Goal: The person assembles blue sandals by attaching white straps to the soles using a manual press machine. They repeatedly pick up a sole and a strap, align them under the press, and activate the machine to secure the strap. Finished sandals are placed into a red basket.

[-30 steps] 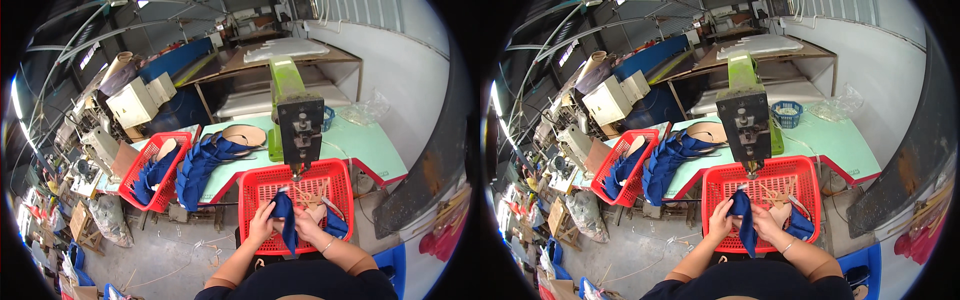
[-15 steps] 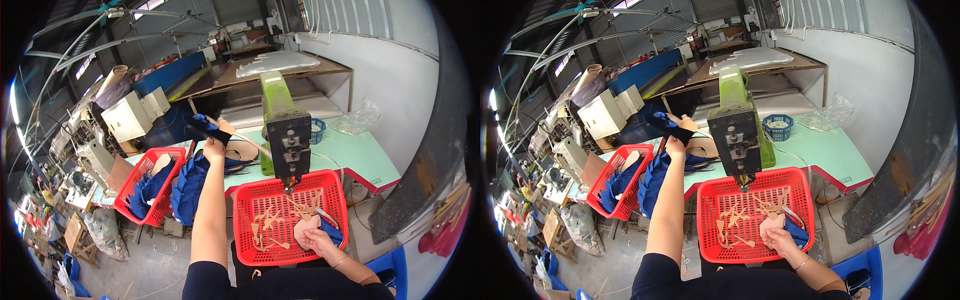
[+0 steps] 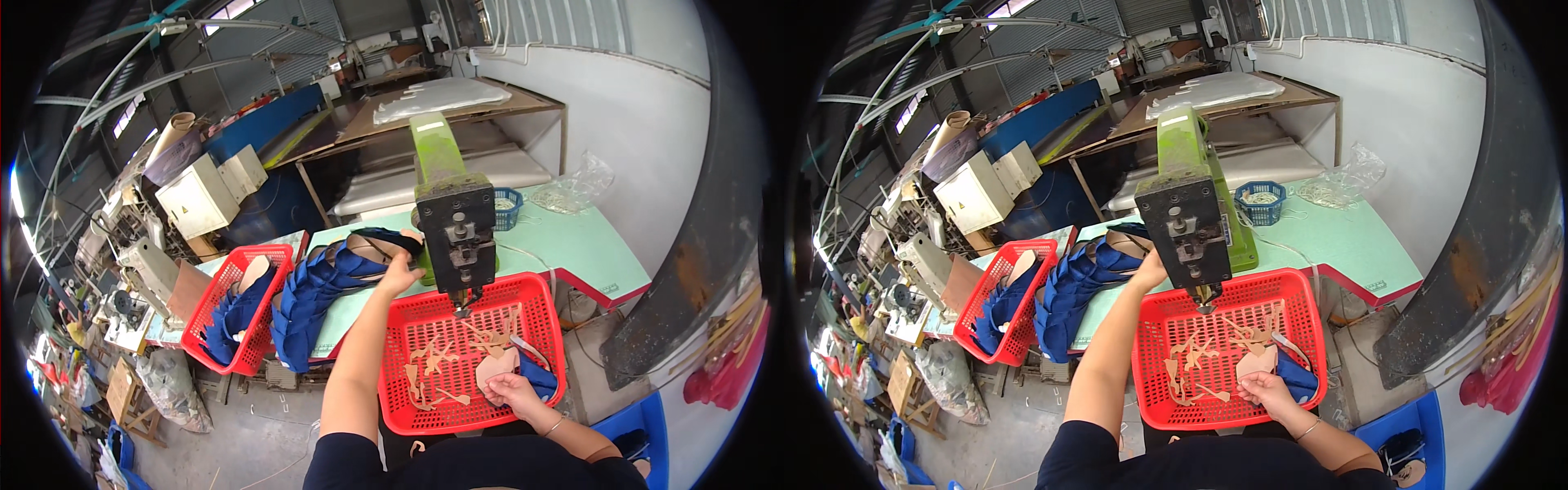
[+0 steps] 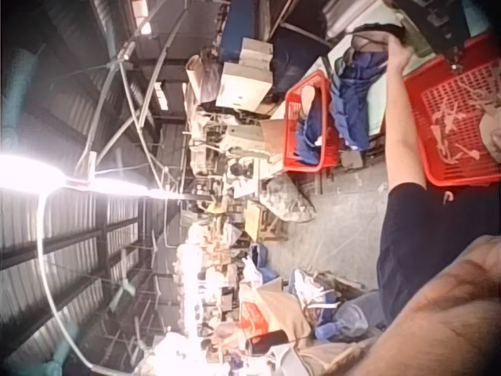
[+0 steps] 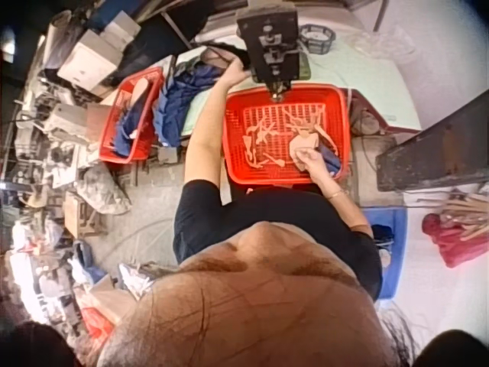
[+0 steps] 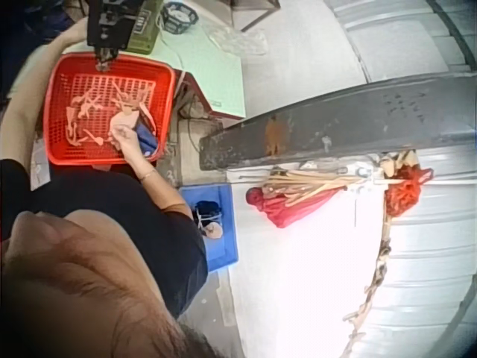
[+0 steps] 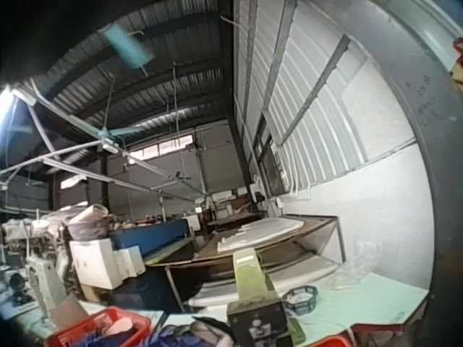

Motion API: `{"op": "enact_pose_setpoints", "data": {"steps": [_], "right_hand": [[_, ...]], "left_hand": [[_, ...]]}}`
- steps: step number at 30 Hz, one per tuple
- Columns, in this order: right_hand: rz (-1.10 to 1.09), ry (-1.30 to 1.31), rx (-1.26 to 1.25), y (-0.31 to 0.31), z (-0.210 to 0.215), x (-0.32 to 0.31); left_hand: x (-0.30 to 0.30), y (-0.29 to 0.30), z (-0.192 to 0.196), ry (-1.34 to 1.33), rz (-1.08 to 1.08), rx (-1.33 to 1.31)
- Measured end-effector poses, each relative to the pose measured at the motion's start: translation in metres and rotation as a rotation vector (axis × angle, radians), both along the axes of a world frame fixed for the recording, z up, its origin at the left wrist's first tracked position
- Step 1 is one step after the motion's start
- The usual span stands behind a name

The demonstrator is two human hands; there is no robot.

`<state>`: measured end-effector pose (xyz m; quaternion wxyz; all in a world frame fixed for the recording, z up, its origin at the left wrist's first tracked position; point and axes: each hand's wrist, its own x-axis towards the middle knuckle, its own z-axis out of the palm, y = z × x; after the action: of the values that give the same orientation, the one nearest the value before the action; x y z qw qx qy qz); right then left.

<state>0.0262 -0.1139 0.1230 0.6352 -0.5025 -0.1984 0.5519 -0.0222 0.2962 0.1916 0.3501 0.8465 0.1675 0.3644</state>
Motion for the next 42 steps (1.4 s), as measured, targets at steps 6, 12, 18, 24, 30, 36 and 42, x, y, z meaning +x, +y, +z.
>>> {"op": "enact_pose_setpoints", "data": {"steps": [6, 12, 18, 24, 30, 36, 42], "right_hand": [[0.042, -0.018, -0.033, 0.000, 0.010, -0.008], [-0.055, -0.024, -0.039, -0.018, 0.003, 0.006], [-0.099, -0.009, 0.009, -0.022, 0.010, 0.007], [-0.245, -0.155, 0.076, -0.026, 0.020, 0.037], [-0.388, -0.592, 0.079, -0.008, 0.015, 0.055], [-0.072, -1.520, -0.050, -0.017, 0.024, 0.057], [0.118, -1.354, -0.569, -0.016, 0.024, 0.044]], "left_hand": [[0.009, 0.010, 0.026, 0.060, 0.540, 0.421], [-0.006, 0.013, 0.102, 0.998, 0.566, 1.001], [-0.058, 0.066, 0.051, 1.232, 0.714, 0.660], [-0.094, 0.024, 0.096, 0.807, 0.561, 1.001], [-0.079, 0.003, 0.087, 0.401, 0.315, 0.851], [-0.090, 0.031, 0.079, 1.029, 0.667, 0.556], [-0.080, -0.035, 0.059, 0.365, 0.445, 0.864]]}}
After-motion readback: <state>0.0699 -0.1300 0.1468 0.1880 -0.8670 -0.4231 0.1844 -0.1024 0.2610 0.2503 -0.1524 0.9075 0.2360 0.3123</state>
